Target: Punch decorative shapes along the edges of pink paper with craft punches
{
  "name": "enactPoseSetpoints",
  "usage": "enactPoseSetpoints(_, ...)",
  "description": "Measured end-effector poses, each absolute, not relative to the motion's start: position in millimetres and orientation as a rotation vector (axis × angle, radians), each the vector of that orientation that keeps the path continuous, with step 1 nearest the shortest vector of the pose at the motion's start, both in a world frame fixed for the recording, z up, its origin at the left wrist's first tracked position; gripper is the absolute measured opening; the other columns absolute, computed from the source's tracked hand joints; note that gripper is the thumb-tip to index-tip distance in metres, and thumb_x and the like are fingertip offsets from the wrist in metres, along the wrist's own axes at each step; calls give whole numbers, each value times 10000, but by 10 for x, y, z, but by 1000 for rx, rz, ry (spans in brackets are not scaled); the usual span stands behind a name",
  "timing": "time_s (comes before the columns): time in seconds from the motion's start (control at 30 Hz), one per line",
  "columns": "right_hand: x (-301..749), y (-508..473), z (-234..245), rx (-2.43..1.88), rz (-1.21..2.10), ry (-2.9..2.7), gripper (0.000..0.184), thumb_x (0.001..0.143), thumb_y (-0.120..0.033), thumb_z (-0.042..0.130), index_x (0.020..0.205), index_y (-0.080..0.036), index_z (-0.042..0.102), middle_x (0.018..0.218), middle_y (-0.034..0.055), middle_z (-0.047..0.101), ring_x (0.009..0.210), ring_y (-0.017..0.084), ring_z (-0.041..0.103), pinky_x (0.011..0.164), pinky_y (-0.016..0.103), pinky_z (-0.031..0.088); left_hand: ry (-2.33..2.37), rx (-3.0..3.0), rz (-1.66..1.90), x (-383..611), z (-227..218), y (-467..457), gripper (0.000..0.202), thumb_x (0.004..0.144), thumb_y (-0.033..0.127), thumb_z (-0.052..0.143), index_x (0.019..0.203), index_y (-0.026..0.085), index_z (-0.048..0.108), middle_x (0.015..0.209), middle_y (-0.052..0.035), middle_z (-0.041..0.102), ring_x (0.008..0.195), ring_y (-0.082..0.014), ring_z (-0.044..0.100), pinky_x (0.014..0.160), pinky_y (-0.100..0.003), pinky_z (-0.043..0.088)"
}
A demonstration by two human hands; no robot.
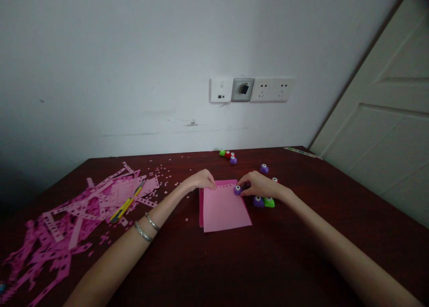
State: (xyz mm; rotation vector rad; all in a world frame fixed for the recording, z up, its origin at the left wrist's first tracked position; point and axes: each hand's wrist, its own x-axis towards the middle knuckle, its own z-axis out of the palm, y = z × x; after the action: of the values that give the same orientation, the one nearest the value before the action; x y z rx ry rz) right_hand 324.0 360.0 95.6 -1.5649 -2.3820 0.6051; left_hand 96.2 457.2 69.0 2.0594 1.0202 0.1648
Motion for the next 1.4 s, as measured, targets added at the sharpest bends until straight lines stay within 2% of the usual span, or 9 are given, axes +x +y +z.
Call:
enactPoseSetpoints(0.17,3228,3589,986,-1536,523,-2436,213,702,-280,632,868,-187,726,778,42,690,667,149,558,600,247,374,1124,2251,135,1022,698,4511,139,555,276,694,593,147,660,585,-12,603,573,-126,513,537,-228,362)
enactPoseSetpoints(0.33,3217,3583,981,-1549,539,-2426,200,697,-273,629,854,-193,723,775,36,682,686,155,556,600,244,369,1238,2435,219,1030,801,4398,244,505,343,737,596,160,603,707,-62,630,665,-178,539,561,-246,360)
enactPoseSetpoints(0.5,3229,3578,991,-1555,570,-2367,253,662,-316,663,866,-178,716,754,39,679,655,153,560,573,245,380,1124,2429,139,1063,771,4380,94,573,215,649,570,152,580,647,-36,617,578,-125,520,541,-226,348)
enactPoseSetpoints(0.63,3263,3557,1070,-1614,730,-2223,312,690,-413,636,863,-162,700,741,48,684,605,142,570,526,236,398,1092,2412,154,1099,814,4359,57,602,202,605,592,147,599,625,-16,604,566,-112,517,502,-213,324)
enactPoseSetpoints(0.8,3290,3559,1157,-1809,989,-2004,413,740,-522,539,686,-130,658,626,75,662,428,105,504,367,213,337,1035,2270,241,1146,973,4280,248,722,327,553,575,133,601,560,-19,570,527,-92,493,480,-211,313)
enactPoseSetpoints(1.03,3216,3638,1169,-1854,1265,-2050,475,689,-591,572,584,-132,634,405,17,552,334,71,395,332,196,276,936,1959,32,1306,973,4240,387,800,431,473,642,114,630,550,-43,562,433,-81,427,463,-245,313)
enactPoseSetpoints(1.2,3185,3718,1116,-1864,1358,-2075,527,696,-624,543,567,-122,637,371,-10,510,310,51,353,324,187,244,915,1857,-83,1421,893,4338,482,781,542,473,688,108,660,594,-77,584,436,-77,400,464,-257,298)
enactPoseSetpoints(1.4,3187,3788,1105,-1963,1479,-2057,514,721,-588,551,664,-91,666,403,-25,509,322,29,341,328,164,211,792,1849,-243,1496,860,4399,580,683,661,520,761,109,684,579,-60,556,465,-79,392,437,-231,267)
